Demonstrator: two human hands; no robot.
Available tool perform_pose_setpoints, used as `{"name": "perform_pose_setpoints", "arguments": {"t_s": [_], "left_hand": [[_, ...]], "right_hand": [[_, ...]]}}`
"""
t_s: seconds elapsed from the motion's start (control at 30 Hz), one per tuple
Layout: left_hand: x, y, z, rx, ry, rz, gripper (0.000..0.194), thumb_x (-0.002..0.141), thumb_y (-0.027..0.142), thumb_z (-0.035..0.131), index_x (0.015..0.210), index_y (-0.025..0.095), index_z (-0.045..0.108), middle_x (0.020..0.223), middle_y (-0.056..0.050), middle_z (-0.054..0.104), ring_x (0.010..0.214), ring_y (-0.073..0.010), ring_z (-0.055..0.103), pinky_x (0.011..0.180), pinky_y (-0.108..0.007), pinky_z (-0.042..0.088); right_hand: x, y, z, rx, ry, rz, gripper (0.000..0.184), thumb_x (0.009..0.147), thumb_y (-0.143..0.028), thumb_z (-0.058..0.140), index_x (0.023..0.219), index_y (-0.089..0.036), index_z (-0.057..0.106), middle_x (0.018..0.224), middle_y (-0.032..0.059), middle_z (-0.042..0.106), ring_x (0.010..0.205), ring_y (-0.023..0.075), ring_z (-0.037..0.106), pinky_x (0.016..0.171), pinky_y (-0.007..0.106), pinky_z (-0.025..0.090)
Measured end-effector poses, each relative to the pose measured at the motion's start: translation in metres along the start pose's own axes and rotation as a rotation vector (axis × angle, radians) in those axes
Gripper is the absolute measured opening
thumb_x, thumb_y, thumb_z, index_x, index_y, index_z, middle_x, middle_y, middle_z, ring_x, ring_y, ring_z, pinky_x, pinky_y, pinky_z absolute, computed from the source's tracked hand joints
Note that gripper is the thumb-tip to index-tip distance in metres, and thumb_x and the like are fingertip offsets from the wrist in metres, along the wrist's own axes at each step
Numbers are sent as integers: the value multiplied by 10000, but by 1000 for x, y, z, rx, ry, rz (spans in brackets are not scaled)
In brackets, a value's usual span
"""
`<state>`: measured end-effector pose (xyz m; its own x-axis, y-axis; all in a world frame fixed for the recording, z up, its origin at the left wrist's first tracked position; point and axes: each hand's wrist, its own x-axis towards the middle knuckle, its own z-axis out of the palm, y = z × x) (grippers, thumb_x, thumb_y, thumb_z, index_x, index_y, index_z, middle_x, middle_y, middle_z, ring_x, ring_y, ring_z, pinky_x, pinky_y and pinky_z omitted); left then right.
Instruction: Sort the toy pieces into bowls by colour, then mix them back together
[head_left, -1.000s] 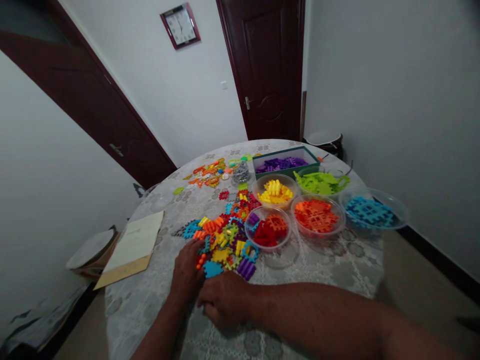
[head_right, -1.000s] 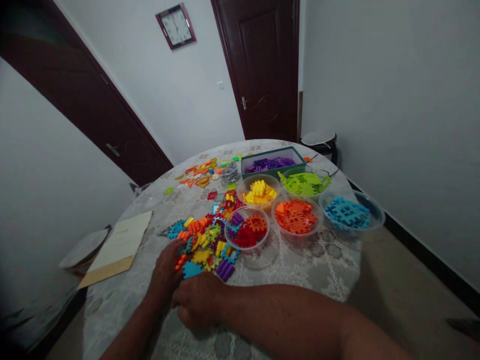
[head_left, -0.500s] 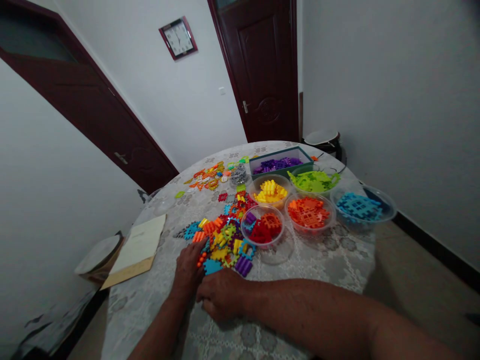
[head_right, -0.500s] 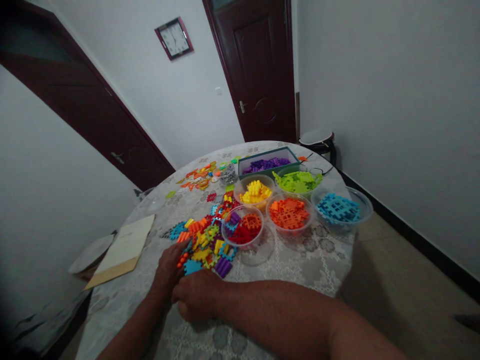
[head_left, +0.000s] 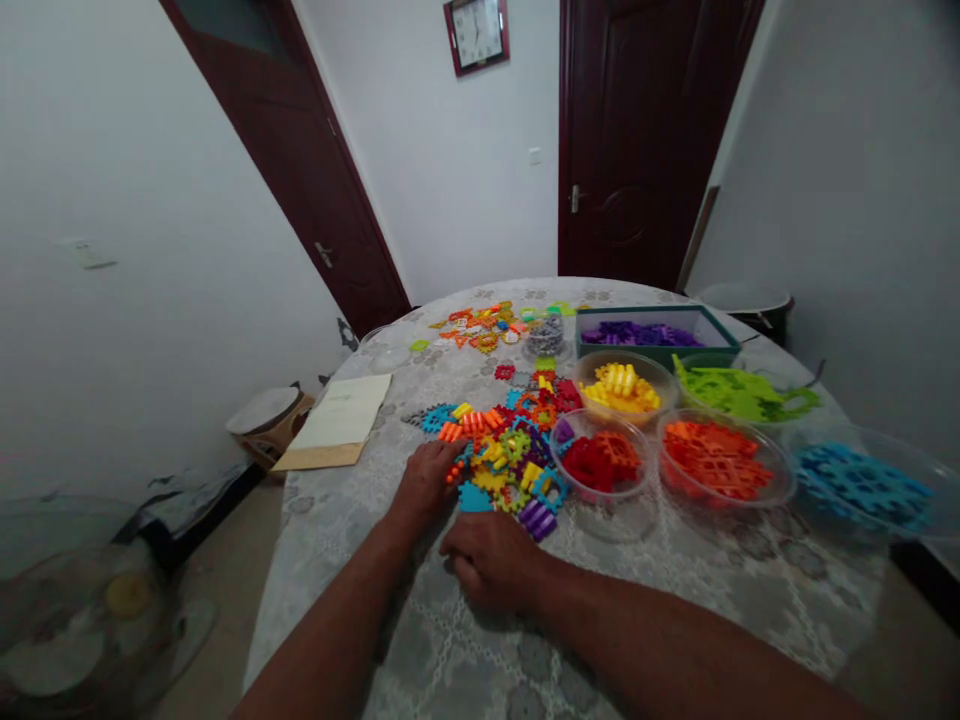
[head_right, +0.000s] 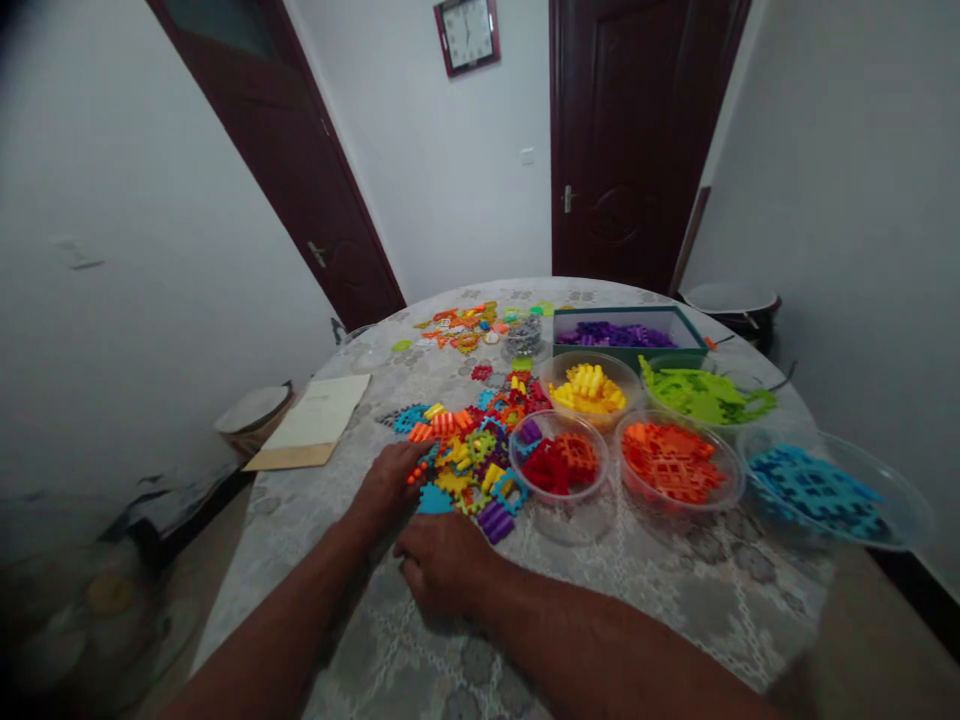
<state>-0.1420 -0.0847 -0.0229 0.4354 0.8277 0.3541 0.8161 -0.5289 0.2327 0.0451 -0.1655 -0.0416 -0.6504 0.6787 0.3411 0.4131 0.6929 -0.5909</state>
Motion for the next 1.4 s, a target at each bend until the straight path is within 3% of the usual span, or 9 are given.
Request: {"name": "perform_pose_setpoints", "arguments": {"t_s": [0.17,0.3,0.5,0.67,0.9,1.07,1.17,1.27,1.4], "left_hand": [[3,-13,8,-53,65,32,460,943,252,681,1401,214,653,1236,-144,718,1126,-296,630,980,-440,505],[5,-21,13,-142,120,-20,439,904,234,705,1341,199,693,1197,-141,748,1118,-299,652,1005,-450,506],[8,-14,1,-380,218,-315,482,802,160,674,1267,251,756,1265,-95,767,1138,-285,684,1059,-440,499],[7,2,-18,-618,272,-494,442,778,181,663,1195,248,794,1016,-48,796,928,-247,705,887,-357,547],[7,1,-31,-1161,432,-694,223,763,271,769,977,211,754,805,-12,716,631,-142,589,554,-226,484],[8,2,-34,-1641,465,-768,340,737,299,818,1013,213,639,967,-40,750,765,-182,709,581,-267,575],[5,6,-37,-1848,421,-798,344,749,251,826,1022,202,623,992,-67,763,804,-210,743,554,-270,575],[2,11,-40,-1954,410,-809,302,769,205,821,999,196,625,976,-70,772,808,-213,753,548,-262,577],[-3,18,-41,-1995,347,-781,273,784,205,822,998,182,653,986,-82,783,820,-214,763,564,-254,586]], "right_hand": [[-3,-3,-3,-16,-52,7,274,855,-185,616,1081,-210,768,1020,66,772,926,227,711,820,324,508],[-6,-1,-1,-3,-54,0,263,840,-176,597,1050,-214,751,976,56,756,918,224,699,810,327,496],[-8,0,0,2,-23,-8,302,799,-145,580,1046,-204,743,964,65,760,920,226,704,811,330,496],[-8,0,2,13,19,-30,313,783,-125,571,1032,-194,746,942,67,768,875,218,712,779,318,503],[-11,2,5,31,99,-54,287,779,-94,550,984,-220,706,882,43,733,815,201,686,743,298,485],[-14,1,4,66,149,-82,329,796,-55,533,1031,-232,679,884,29,714,803,190,682,727,290,482],[-14,-2,0,99,233,-81,363,852,-29,510,1102,-245,661,916,21,705,821,168,684,747,271,510],[-10,-7,-10,96,391,-62,400,925,-39,486,1216,-266,642,1052,43,713,964,176,700,854,289,550],[7,-15,-38,-10,559,120,405,997,-160,539,1378,-283,601,1288,97,666,1031,196,689,873,322,568]]}}
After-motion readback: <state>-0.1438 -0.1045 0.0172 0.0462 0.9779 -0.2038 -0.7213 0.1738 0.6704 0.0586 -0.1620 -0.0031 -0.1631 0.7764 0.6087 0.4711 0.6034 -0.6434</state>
